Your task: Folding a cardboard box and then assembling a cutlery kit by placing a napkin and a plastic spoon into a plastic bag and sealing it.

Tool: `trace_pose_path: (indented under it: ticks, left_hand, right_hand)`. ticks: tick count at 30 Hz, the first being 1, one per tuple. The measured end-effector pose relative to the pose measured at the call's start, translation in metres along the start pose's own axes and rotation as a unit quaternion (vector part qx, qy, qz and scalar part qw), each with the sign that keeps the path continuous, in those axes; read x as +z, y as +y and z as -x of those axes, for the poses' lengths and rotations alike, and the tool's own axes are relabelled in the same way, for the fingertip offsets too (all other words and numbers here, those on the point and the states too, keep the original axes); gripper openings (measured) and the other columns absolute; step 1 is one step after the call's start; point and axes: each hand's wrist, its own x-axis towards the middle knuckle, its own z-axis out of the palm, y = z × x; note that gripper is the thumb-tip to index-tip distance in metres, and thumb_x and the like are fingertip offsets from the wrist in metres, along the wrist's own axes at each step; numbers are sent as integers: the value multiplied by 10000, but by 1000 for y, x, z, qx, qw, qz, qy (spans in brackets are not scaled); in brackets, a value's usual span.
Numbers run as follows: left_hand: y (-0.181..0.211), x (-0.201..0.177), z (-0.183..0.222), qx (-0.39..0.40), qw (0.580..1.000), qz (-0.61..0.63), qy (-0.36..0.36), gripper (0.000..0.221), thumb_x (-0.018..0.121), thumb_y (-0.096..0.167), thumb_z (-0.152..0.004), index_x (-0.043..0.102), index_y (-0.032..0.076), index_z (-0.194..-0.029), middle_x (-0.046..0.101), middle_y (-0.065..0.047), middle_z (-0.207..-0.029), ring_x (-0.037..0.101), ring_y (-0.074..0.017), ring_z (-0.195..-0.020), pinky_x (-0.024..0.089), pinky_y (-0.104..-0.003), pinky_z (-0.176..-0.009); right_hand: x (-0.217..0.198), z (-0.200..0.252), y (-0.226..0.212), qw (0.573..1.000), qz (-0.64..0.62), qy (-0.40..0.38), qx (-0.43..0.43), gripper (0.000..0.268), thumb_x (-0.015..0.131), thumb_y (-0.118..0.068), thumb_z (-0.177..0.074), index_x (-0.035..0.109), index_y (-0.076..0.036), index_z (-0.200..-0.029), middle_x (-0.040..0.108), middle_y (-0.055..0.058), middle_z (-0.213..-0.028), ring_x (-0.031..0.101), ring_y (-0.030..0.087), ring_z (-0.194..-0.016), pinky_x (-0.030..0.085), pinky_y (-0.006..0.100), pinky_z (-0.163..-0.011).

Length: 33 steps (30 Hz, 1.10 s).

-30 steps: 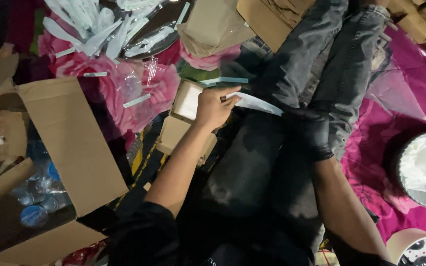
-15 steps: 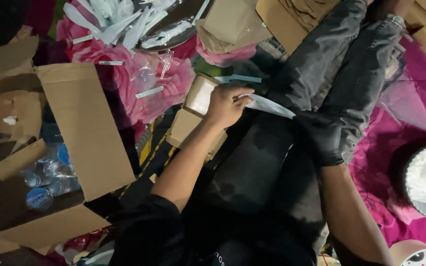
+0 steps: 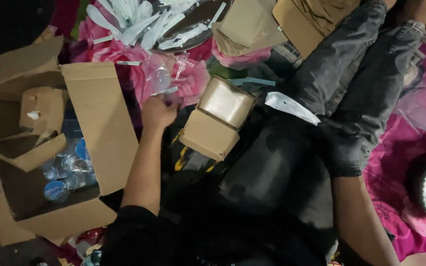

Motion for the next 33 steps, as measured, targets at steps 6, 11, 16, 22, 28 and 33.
trace_pose_path:
  ticks: [6,11,16,22,28,33]
  left_hand:
    - [-2,1,12,27,1000,-1,13,194,659,273,-852,746,128,-948,758,-111,-842,724,-379,-816,562,-496,-688]
    - [-13,0,13,48,997,3,55,166,632,227,-867,789,218,-922,766,-77,-844,714,-394,-804,558,-524,-636]
    - [-13,-16,20,-2,999,14,36,295,692,160,-828,802,276,-1076,782,-35,-1029,717,-361,-942,560,-490,-734]
    - [-22,-17,26,62,992,-102,38,166,610,285,-903,725,249,-1016,763,-134,-932,727,-432,-879,577,-538,-740]
    - [-23,-17,27,124,986,-114,-10,226,522,208,-978,736,142,-1010,764,-167,-944,739,-419,-909,586,-546,-787]
    - [-11,-43,42,123,989,-79,3,345,528,76,-800,702,230,-1055,735,-155,-1014,679,-460,-929,541,-549,-730]
  right_hand:
    - [-22,5,4,870,353,-40,-341,333,759,-210,-1005,759,-41,-1291,770,146,-1240,733,298,-1106,558,358,-987]
    - [-33,23,3,963,244,-30,-111,114,706,-251,-981,716,-149,-930,699,17,-895,632,167,-835,485,330,-670]
    - [-46,46,-14,988,-15,71,135,134,775,-63,-911,756,-79,-1043,734,5,-1036,643,44,-937,533,213,-724]
    - [-91,93,-41,974,-112,144,136,258,763,-7,-860,741,-17,-1117,735,65,-1018,639,44,-840,545,163,-741]
    - [-136,150,-72,938,-196,210,197,187,735,8,-879,715,-16,-1063,722,112,-909,729,163,-805,602,227,-777]
    - [-165,198,-35,961,-114,199,157,139,777,-11,-876,712,-5,-999,731,86,-999,683,123,-887,566,239,-807]
